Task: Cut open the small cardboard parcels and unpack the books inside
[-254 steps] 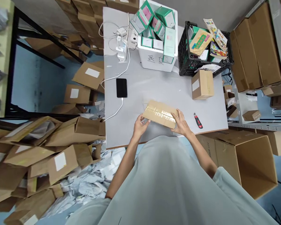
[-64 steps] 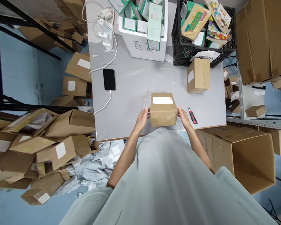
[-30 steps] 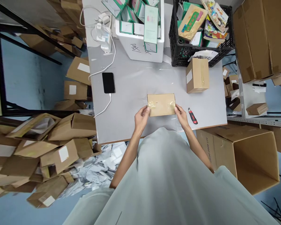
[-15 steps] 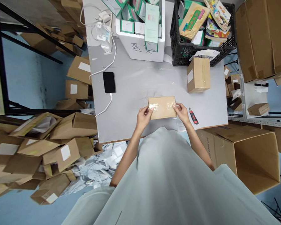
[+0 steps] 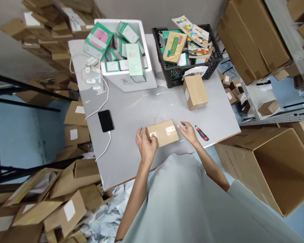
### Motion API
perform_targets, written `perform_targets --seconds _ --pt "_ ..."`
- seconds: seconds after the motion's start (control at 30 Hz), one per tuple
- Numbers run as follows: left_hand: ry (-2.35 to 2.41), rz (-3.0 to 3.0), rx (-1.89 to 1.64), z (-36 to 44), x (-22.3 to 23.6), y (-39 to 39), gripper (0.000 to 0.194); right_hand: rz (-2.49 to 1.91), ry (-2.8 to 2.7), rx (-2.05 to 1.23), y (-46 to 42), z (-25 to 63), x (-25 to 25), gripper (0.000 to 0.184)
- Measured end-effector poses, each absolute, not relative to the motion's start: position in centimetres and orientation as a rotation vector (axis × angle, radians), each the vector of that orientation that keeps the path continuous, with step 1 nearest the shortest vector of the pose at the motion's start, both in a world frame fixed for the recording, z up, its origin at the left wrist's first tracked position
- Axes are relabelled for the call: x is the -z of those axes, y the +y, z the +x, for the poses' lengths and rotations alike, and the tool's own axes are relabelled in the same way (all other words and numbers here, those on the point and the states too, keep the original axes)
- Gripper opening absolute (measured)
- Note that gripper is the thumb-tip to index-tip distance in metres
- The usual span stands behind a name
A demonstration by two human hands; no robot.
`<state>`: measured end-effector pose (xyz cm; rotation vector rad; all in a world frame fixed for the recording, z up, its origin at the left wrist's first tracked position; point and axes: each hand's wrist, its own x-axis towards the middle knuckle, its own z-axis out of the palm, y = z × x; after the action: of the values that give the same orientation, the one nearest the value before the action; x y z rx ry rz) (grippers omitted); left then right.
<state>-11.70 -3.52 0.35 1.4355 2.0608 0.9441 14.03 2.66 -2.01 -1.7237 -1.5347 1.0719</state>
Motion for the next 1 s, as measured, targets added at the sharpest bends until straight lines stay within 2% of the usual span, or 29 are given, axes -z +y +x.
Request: perform_targets --seconds 0.13,0.27,0.37,0.47,0.67,0.87,1.0 --pt "1.999 1.686 -0.854 -8.9 -2.2 0.4 0.052 -1.879 -1.62 -0.755 6.6 17.5 2.0 0.066" --pt "1.912 1.836 -0.755 -4.0 -2.2 4.5 0.048 -2.1 -1.574 -0.554 12.1 20.3 2.3 0.093" --pt "1.927 1.908 -0.62 -0.8 -1.5 6.5 0.043 -2.224 -1.507 -0.56 16.4 21.4 2.8 0.115" --pt "1.961 1.904 -0.536 0.5 -1.0 7.1 0.035 -2.313 -1.388 -0.651 19.8 21.9 3.4 0.127" --pt "2.017 1.86 -0.532 0.1 -0.8 6.7 0.033 -2.293 -1.403 -0.614 20.3 20.7 4.6 0.13" --pt "2.043 1.897 -0.492 0.4 -0.7 7.0 0.031 -2.186 -1.501 -0.663 15.6 14.2 4.7 0.126" --pt "2.046 1.9 -0.473 0.4 -0.6 6.9 0.033 -2.202 -1.432 -0.698 16.7 10.4 4.0 0.126"
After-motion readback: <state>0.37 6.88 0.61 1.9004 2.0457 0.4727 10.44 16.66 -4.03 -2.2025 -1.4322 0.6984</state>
